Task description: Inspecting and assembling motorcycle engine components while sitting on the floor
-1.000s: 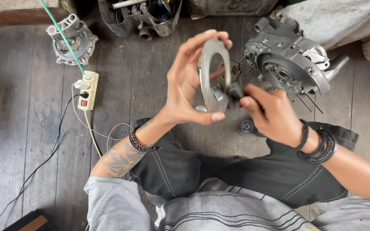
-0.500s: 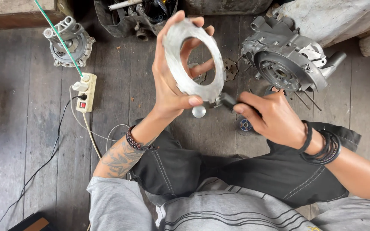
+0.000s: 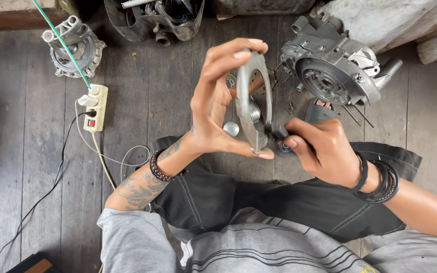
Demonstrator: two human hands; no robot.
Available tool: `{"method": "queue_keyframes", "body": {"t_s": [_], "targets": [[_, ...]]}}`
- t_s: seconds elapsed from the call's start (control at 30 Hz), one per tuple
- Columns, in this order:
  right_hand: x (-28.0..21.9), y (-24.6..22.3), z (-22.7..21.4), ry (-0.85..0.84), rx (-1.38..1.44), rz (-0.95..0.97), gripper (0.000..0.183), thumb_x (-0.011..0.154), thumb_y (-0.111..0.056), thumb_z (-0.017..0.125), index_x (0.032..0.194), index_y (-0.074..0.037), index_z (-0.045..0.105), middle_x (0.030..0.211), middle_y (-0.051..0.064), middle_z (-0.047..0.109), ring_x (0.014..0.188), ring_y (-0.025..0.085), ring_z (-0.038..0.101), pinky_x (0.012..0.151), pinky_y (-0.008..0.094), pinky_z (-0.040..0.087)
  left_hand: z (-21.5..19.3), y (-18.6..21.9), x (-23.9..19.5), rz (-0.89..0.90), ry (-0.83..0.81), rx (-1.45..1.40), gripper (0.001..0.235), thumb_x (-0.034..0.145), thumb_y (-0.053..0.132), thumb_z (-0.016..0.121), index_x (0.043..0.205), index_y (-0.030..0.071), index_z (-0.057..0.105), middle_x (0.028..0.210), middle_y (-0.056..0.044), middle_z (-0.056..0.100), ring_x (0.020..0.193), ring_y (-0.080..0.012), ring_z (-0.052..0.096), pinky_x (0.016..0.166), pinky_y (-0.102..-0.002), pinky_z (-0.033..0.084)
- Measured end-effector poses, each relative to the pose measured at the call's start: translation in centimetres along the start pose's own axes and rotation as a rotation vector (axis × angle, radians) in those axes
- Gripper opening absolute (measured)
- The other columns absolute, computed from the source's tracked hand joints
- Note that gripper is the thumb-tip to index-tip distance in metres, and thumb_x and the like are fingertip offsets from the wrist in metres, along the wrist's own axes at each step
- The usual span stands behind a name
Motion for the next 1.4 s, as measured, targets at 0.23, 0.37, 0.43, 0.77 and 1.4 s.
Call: {"method": "queue_keyframes", "body": {"t_s": [0.23,0.37,0.43,0.77,1.4], "targets": [[0.0,0.6,0.6,0.060,0.046,0.095,0.010,0.097,0.000,0.058,0.088,0.001,0.061,0.050,0.003,0.045,0.036,0.017,0.036,0.041,0.032,0.033,0.1,-0.5,-0.3,-0.021,-0.022,0.168,0.109,0.063,0.030,0.111,0.150,0.026,0.046,0.159,-0.003,0.042,0.151,-0.0207,0.051,0.128,-0.037,0.065],[-0.9,1.1,2.1,-0.097,-0.151,-0.009,0.017,0.097,-0.015,0.063,0.082,-0.007,0.061,0.048,0.002,0.050,0.035,0.024,0.041,0.046,0.033,0.035,-1.7,-0.5,-0.3,0.053,0.100,0.056,0.118,0.064,0.014,0.108,0.158,0.029,0.038,0.164,0.001,0.039,0.159,-0.0228,0.046,0.132,-0.050,0.062],[-0.8,1.5,2.5,-0.159,-0.275,-0.048,0.020,0.095,-0.022,0.069,0.080,-0.011,0.063,0.046,0.001,0.056,0.035,0.027,0.042,0.048,0.032,0.033,-2.6,-0.6,-0.1,0.058,0.149,-0.060,0.125,0.065,0.004,0.104,0.165,0.032,0.034,0.170,0.004,0.039,0.165,-0.0250,0.043,0.141,-0.062,0.054],[0.2,3.1,-2.6,-0.029,-0.011,0.169,0.038,0.102,-0.024,0.045,0.101,0.009,0.063,0.080,0.014,0.062,0.058,0.024,0.049,0.060,0.034,0.041,-0.4,-1.2,0.1,-0.066,-0.100,-0.325,0.117,0.063,0.014,0.100,0.162,0.023,0.039,0.167,-0.006,0.047,0.156,-0.0294,0.056,0.144,-0.055,0.050],[1.0,1.2,-2.9,0.064,-0.113,-0.044,0.043,0.079,-0.040,0.075,0.091,0.001,0.067,0.090,0.010,0.061,0.084,0.024,0.050,0.104,0.042,0.034,1.6,1.1,-0.4,0.008,-0.206,0.237,0.100,0.063,0.042,0.102,0.145,0.014,0.052,0.155,-0.013,0.055,0.139,-0.0283,0.066,0.125,-0.044,0.060]]}}
Point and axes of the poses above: each hand's wrist, its own x-axis towards the middle knuckle, its own z-axis out of the palm, y = z × x, the point moved 5 cm from there along x, towards the middle knuckle
